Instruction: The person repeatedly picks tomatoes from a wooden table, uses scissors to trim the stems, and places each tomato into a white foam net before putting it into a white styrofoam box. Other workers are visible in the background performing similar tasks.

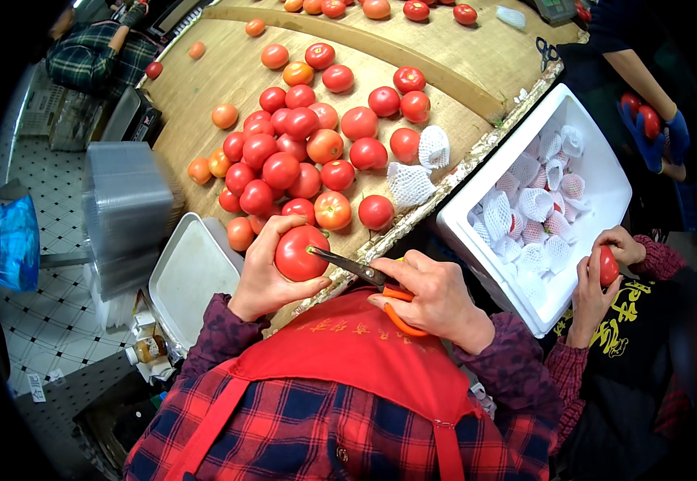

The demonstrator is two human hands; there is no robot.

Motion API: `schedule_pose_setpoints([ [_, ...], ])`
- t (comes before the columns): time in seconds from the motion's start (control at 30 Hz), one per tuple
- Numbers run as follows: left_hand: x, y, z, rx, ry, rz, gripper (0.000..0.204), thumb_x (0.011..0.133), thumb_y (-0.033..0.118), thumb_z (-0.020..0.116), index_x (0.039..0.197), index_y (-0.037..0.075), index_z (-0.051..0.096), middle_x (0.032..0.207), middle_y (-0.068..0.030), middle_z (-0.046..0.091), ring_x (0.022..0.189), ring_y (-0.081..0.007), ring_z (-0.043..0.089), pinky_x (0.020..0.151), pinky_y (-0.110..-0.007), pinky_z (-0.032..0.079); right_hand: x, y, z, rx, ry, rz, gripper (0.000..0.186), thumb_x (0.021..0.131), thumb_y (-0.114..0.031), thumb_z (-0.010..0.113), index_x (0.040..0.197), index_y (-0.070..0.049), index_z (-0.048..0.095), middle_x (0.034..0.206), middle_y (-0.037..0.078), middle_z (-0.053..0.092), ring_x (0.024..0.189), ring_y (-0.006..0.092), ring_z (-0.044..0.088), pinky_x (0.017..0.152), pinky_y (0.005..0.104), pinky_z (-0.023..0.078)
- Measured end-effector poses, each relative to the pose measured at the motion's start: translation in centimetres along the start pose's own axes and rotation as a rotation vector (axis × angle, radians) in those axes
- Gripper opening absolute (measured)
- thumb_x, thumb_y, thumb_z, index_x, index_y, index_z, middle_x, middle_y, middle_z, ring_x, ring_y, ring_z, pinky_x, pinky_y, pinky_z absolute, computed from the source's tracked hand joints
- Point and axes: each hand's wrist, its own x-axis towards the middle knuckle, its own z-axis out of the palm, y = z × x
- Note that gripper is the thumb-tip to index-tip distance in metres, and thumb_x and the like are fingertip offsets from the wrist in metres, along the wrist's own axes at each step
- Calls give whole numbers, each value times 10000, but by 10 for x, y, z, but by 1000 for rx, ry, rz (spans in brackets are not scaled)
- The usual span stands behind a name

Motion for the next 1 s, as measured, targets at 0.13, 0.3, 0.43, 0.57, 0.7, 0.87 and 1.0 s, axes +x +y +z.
schedule_pose_setpoints([
  [0.13, 0, 0, -1, 14, 9, 7, 760, 570, 171, 882, 1214, 43, 498, 1132, -129, 551, 1053, -278, 581, 905, -370, 477, 2, 0, 0, -19, -8, -9, 440, 715, -263, 807, 1094, -98, 656, 712, 52, 529, 565, 217, 561, 500, 325, 452],
  [0.3, 0, -1, -1, 45, -6, 1, 755, 572, 178, 881, 1208, 43, 498, 1133, -136, 556, 1053, -284, 584, 905, -376, 478, 4, -2, 1, -122, -28, -16, 412, 718, -267, 796, 1070, -98, 663, 708, 42, 535, 563, 222, 570, 494, 339, 449],
  [0.43, 0, -2, 0, 64, -19, 2, 731, 583, 185, 873, 1197, 39, 504, 1120, -133, 560, 1037, -282, 591, 891, -375, 484, 3, -2, 1, -125, -12, -62, 374, 687, -203, 817, 1012, -88, 673, 637, 42, 516, 535, 214, 557, 486, 330, 434],
  [0.57, 0, -1, 2, 45, -48, -57, 709, 591, 191, 867, 1185, 35, 512, 1105, -125, 567, 1021, -272, 600, 878, -370, 489, 2, 1, 4, -138, -36, -65, 329, 704, -227, 791, 978, -85, 676, 666, 55, 567, 551, 240, 583, 504, 342, 462],
  [0.7, 0, -1, 3, 33, -46, -58, 703, 595, 199, 867, 1181, 35, 516, 1098, -120, 571, 1014, -267, 602, 876, -364, 490, 4, -1, 7, -79, -13, -58, 280, 722, -210, 777, 941, -70, 673, 686, 84, 612, 565, 262, 604, 510, 349, 474],
  [0.87, -5, -10, 4, 16, -5, -96, 684, 636, 249, 859, 1189, 46, 510, 1097, -117, 567, 1008, -260, 603, 867, -363, 493, 3, 0, -2, 67, 131, 90, 222, 745, -123, 775, 894, -18, 649, 753, 131, 648, 619, 301, 632, 537, 342, 491],
  [1.0, -7, -24, 5, -452, 7, -303, 686, 669, 226, 845, 1231, 59, 490, 1136, -90, 540, 1022, -216, 592, 880, -345, 496, 1, 18, 1, -75, -53, 213, 233, 750, -259, 760, 862, -77, 670, 731, 143, 648, 645, 336, 639, 559, 396, 500],
])
